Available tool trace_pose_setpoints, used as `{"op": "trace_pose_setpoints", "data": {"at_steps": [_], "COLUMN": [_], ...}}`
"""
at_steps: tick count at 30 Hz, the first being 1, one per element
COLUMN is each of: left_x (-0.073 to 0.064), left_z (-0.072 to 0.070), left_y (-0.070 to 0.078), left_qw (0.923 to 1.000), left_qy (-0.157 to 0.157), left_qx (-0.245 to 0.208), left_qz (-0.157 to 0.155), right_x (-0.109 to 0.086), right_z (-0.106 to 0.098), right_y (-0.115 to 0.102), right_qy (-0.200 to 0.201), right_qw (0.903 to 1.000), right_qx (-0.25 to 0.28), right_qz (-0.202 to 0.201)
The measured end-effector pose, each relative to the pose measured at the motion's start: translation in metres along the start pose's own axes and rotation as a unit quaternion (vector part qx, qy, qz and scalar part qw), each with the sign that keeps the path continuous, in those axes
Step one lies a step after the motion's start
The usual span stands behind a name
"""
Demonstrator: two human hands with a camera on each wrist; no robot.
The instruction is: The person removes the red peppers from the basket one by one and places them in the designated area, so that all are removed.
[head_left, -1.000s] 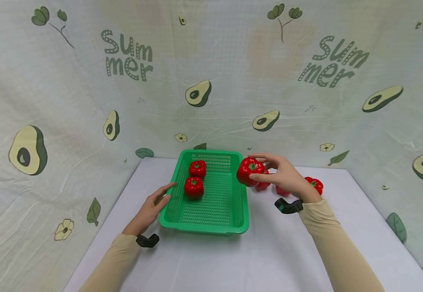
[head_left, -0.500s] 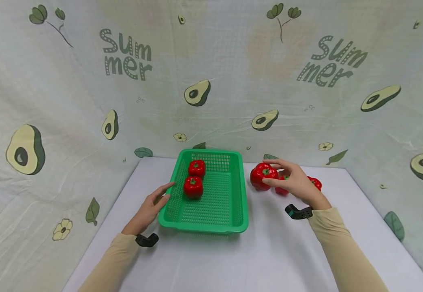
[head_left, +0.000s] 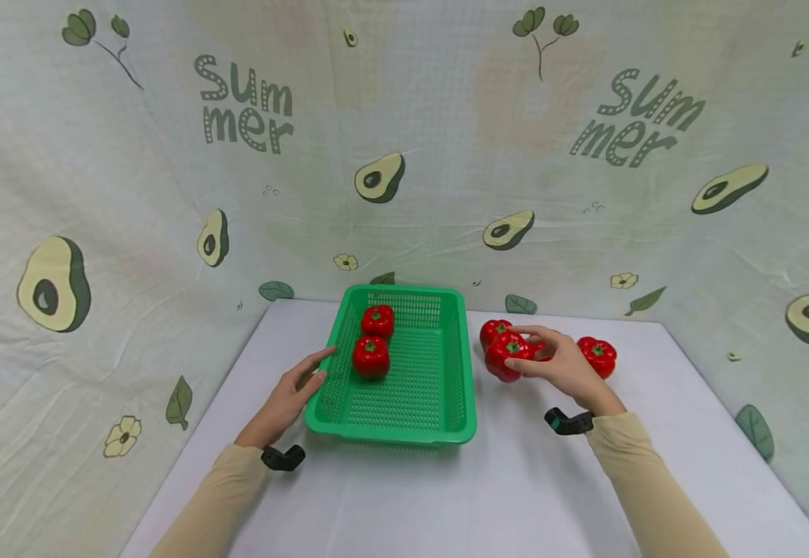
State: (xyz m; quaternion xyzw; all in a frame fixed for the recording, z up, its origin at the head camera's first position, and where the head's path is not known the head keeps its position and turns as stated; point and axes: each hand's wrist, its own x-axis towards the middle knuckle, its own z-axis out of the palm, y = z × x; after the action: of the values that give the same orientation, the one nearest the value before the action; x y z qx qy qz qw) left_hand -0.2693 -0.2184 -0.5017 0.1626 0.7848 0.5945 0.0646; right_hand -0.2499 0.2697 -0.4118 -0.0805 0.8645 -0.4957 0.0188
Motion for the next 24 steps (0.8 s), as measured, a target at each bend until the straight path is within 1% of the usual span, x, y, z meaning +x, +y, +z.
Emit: {"op": "trace_pose_setpoints", "data": {"at_steps": [6, 10, 13, 19, 24], "left_x": [0.001, 0.001, 0.002, 0.002, 0.001], "left_z": [0.0, -0.001, 0.0, 0.0, 0.0], "left_y": [-0.002, -0.003, -0.004, -0.003, -0.001], "left_qw": [1.0, 0.9999, 0.9999, 0.9999, 1.0], "left_qy": [-0.001, -0.001, -0.002, -0.001, 0.005], "left_qx": [0.0, 0.006, 0.01, 0.01, 0.003], "left_qz": [0.006, 0.01, 0.014, 0.009, 0.003], "right_x": [0.0, 0.0, 0.0, 0.002, 0.003], "right_z": [0.011, 0.016, 0.019, 0.024, 0.027], "right_y": [0.013, 0.023, 0.029, 0.038, 0.043], "right_qy": [0.005, 0.001, -0.002, -0.008, -0.015], "right_qw": [0.9999, 0.9999, 0.9998, 0.9992, 0.999], "right_qx": [-0.007, -0.012, -0.005, 0.011, 0.02], "right_qz": [0.005, 0.011, 0.019, 0.037, 0.038]}}
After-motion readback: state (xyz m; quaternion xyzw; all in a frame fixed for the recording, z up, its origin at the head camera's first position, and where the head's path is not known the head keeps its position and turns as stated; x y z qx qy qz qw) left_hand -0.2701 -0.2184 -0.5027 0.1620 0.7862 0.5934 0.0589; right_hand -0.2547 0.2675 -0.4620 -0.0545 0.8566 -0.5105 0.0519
